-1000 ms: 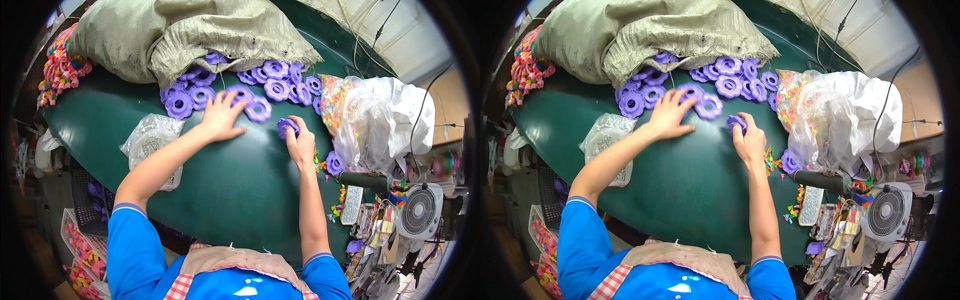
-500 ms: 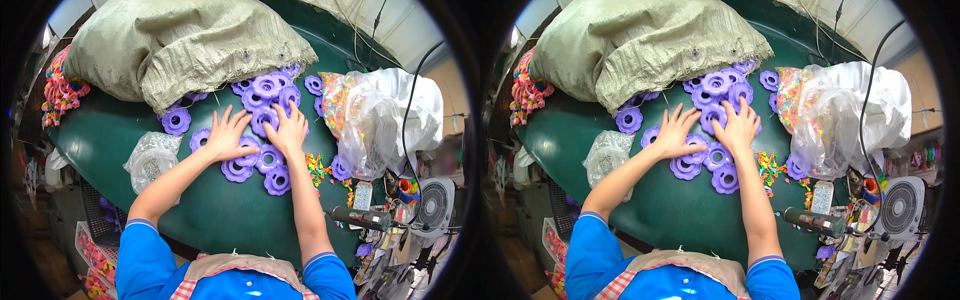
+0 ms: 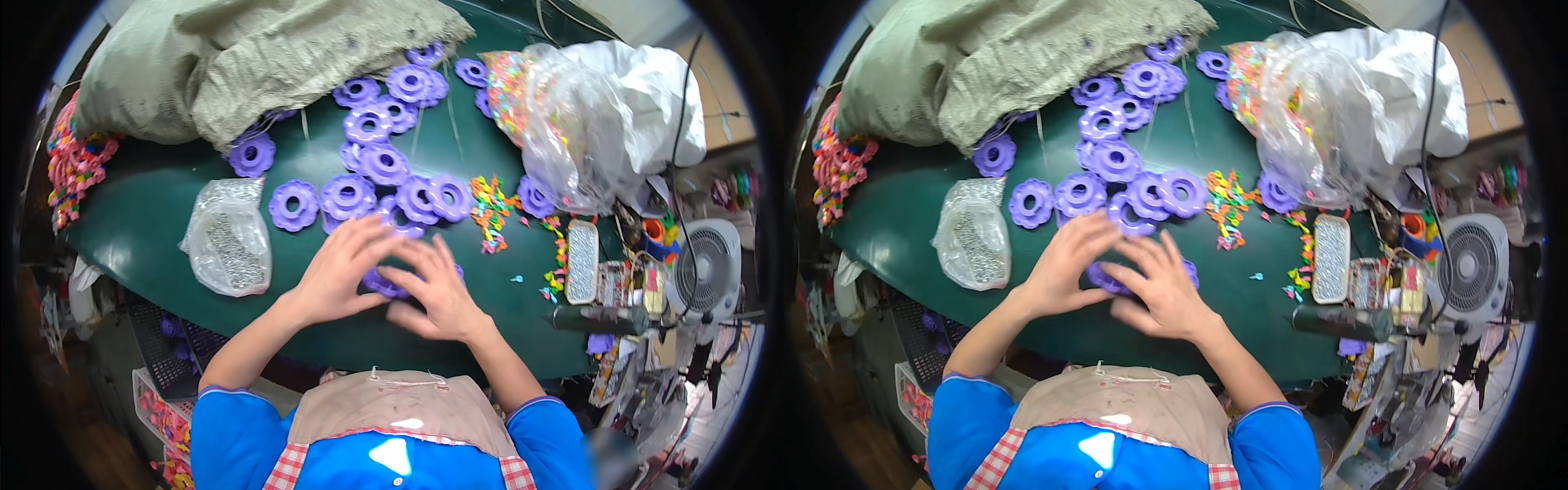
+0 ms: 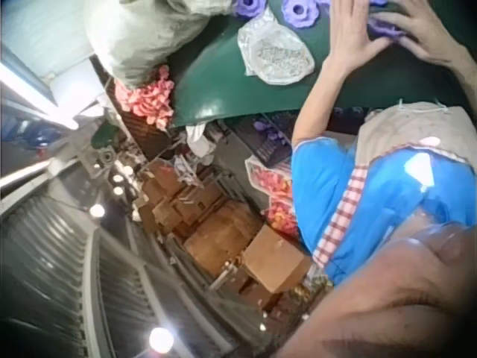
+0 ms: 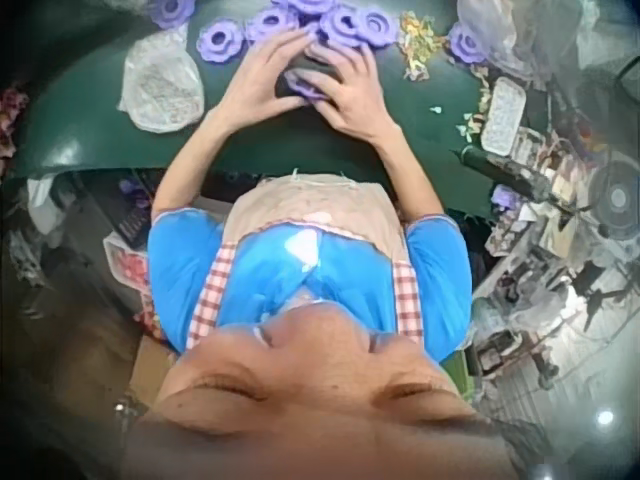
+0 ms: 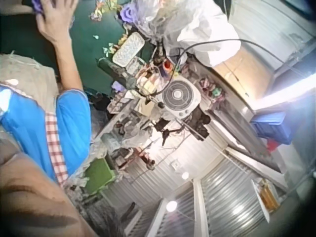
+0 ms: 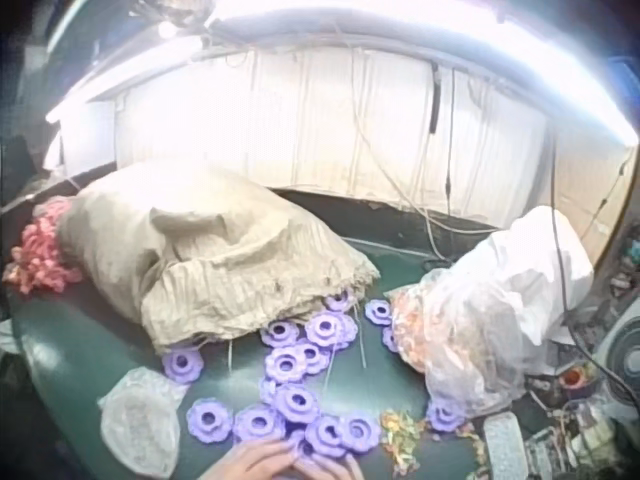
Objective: The person assembles purple flower-shaped plastic pieces by inserting small colorful plastic components into their centers and securing them with a hot glue gun. They repeatedly pick up pieces, apply glue, and place them on the table.
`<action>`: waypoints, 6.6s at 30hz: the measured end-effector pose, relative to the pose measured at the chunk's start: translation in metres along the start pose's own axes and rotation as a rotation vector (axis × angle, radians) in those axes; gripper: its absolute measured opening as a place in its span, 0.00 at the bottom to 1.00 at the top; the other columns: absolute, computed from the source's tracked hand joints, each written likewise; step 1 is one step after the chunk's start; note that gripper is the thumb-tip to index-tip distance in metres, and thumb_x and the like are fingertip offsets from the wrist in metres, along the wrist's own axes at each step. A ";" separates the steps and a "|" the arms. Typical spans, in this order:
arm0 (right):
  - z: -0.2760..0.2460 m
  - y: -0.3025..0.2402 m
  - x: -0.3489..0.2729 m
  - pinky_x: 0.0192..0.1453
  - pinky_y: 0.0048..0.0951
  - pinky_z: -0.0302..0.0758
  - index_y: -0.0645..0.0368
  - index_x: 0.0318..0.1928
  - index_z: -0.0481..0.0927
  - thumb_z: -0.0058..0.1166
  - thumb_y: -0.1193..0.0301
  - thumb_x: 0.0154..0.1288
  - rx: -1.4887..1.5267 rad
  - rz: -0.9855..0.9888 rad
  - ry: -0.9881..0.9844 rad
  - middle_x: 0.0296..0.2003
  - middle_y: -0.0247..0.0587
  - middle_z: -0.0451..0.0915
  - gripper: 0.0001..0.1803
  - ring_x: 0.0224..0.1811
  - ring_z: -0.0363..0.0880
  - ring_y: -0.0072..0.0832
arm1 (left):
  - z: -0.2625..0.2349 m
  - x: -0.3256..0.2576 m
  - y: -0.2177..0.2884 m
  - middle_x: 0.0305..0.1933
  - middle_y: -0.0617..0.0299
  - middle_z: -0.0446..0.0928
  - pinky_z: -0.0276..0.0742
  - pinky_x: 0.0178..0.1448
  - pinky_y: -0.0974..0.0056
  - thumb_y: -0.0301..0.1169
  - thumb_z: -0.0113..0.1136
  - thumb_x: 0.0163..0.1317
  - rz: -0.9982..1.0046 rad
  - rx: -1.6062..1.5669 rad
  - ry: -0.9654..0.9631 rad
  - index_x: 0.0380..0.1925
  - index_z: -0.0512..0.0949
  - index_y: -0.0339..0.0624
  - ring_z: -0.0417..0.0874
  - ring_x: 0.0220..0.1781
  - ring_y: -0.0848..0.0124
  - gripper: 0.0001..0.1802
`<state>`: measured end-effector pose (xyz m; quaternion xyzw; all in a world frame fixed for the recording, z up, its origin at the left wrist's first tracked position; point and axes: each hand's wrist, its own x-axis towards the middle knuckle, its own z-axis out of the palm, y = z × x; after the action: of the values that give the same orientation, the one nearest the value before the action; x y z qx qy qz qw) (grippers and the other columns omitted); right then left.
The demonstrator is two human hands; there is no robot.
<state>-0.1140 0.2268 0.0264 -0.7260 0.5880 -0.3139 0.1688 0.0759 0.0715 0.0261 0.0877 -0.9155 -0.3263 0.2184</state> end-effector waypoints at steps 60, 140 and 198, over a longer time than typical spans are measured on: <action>-0.026 0.062 -0.029 0.37 0.31 0.79 0.64 0.46 0.87 0.64 0.81 0.66 -0.159 0.279 0.191 0.37 0.43 0.81 0.09 0.34 0.86 0.32 | 0.091 -0.057 0.064 0.54 0.60 0.81 0.72 0.62 0.52 0.31 0.81 0.46 -0.127 0.000 -0.005 0.54 0.83 0.43 0.79 0.58 0.57 0.32; 0.024 0.022 -0.003 0.32 0.25 0.77 0.62 0.48 0.84 0.77 0.72 0.60 0.323 0.401 -0.023 0.31 0.33 0.76 0.18 0.27 0.79 0.20 | 0.033 -0.087 0.023 0.56 0.58 0.81 0.74 0.62 0.50 0.36 0.81 0.50 -0.031 -0.109 -0.038 0.49 0.85 0.45 0.81 0.57 0.58 0.25; 0.084 0.021 0.071 0.47 0.38 0.86 0.62 0.48 0.88 0.70 0.79 0.53 0.148 -0.597 -0.165 0.49 0.39 0.87 0.18 0.45 0.85 0.37 | -0.031 -0.117 -0.005 0.52 0.58 0.83 0.83 0.58 0.53 0.26 0.79 0.48 -0.291 0.120 -0.017 0.47 0.82 0.40 0.83 0.56 0.55 0.24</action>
<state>-0.0666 0.1429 -0.0307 -0.8754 0.3086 -0.3315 0.1690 0.1942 0.0861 0.0039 0.2294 -0.9127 -0.3001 0.1557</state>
